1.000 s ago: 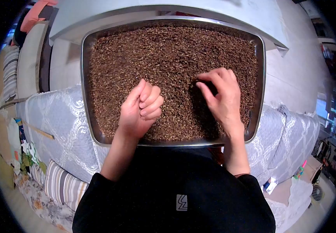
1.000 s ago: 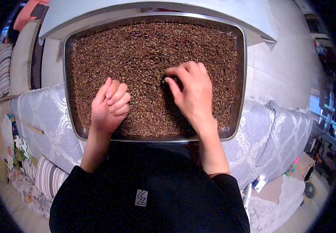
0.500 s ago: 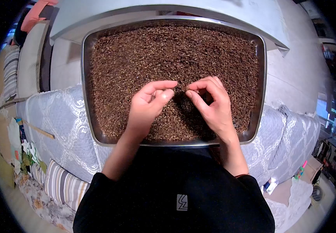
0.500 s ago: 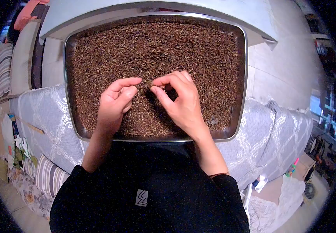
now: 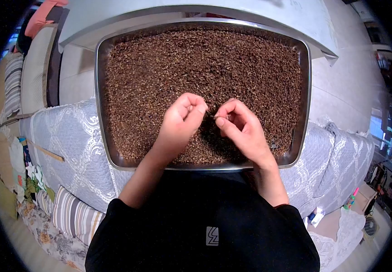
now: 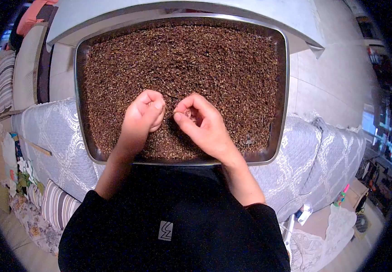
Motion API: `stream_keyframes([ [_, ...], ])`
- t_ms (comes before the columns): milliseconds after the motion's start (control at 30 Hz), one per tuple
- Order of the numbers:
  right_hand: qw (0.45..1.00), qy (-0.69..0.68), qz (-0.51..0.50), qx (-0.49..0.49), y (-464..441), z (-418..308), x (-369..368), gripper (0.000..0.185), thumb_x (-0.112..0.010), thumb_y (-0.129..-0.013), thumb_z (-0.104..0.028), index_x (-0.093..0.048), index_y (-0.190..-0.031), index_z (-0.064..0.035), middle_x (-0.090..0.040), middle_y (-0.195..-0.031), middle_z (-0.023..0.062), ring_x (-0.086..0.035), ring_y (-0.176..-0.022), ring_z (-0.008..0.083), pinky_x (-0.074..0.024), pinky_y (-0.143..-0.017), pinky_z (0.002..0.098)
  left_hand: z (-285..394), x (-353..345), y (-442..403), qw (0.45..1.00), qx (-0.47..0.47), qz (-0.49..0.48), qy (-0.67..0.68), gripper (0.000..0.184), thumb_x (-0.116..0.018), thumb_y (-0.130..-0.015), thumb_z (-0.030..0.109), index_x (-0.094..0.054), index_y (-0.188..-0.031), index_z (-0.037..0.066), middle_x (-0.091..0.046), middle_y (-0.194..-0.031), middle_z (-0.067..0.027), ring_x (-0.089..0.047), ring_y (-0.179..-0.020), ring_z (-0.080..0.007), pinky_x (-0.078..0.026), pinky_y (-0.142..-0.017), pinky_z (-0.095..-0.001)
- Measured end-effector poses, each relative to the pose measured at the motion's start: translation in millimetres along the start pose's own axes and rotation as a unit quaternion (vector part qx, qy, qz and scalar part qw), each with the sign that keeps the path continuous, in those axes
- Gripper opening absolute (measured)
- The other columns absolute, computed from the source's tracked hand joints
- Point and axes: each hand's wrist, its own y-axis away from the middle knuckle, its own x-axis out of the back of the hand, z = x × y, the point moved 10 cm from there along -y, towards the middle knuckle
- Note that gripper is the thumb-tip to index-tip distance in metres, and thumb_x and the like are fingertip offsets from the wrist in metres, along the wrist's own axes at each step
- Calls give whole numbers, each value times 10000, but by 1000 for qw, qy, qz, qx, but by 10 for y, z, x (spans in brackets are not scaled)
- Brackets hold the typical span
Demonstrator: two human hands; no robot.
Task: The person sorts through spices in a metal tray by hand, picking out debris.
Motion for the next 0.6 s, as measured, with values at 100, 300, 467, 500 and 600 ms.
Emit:
stream_keyframes([
  [100,996,-76,-8,-47,40,7,51,114,-669,-939,-117,-592,-1006,-66,-558,-844,-49,-503,-712,27,-411,-617,190,5,-69,-3,968,54,-60,236,58,-472,-996,99,-485,-1004,42,-448,-785,-4,-358,-547,-40,-272,-445,-178],
  [300,993,-100,-3,-62,52,27,85,113,-648,-950,-148,-585,-1012,-79,-567,-867,-34,-483,-664,27,-350,-559,172,110,-128,11,947,38,-112,299,70,-461,-965,102,-463,-965,33,-453,-826,-58,-363,-541,-55,-270,-435,-182],
  [467,998,-47,10,37,19,-62,69,142,-690,-903,-61,-604,-1016,-56,-553,-834,-36,-496,-671,21,-392,-569,187,37,-172,21,949,39,-144,280,81,-537,-956,93,-517,-987,21,-506,-846,-55,-434,-594,-59,-356,-505,-186],
  [500,997,33,13,66,22,-136,61,157,-698,-883,-46,-604,-1009,-48,-553,-836,-18,-507,-664,41,-402,-564,203,61,-111,-1,985,-11,-95,145,80,-573,-943,82,-543,-985,20,-531,-850,-48,-460,-623,-58,-378,-538,-189],
  [600,961,231,31,148,52,-371,0,192,-718,-830,-17,-603,-984,-26,-551,-842,39,-539,-644,108,-432,-551,254,170,-101,25,978,-112,22,-175,91,-677,-897,62,-614,-949,21,-588,-834,-25,-513,-672,-57,-426,-597,-207],
])
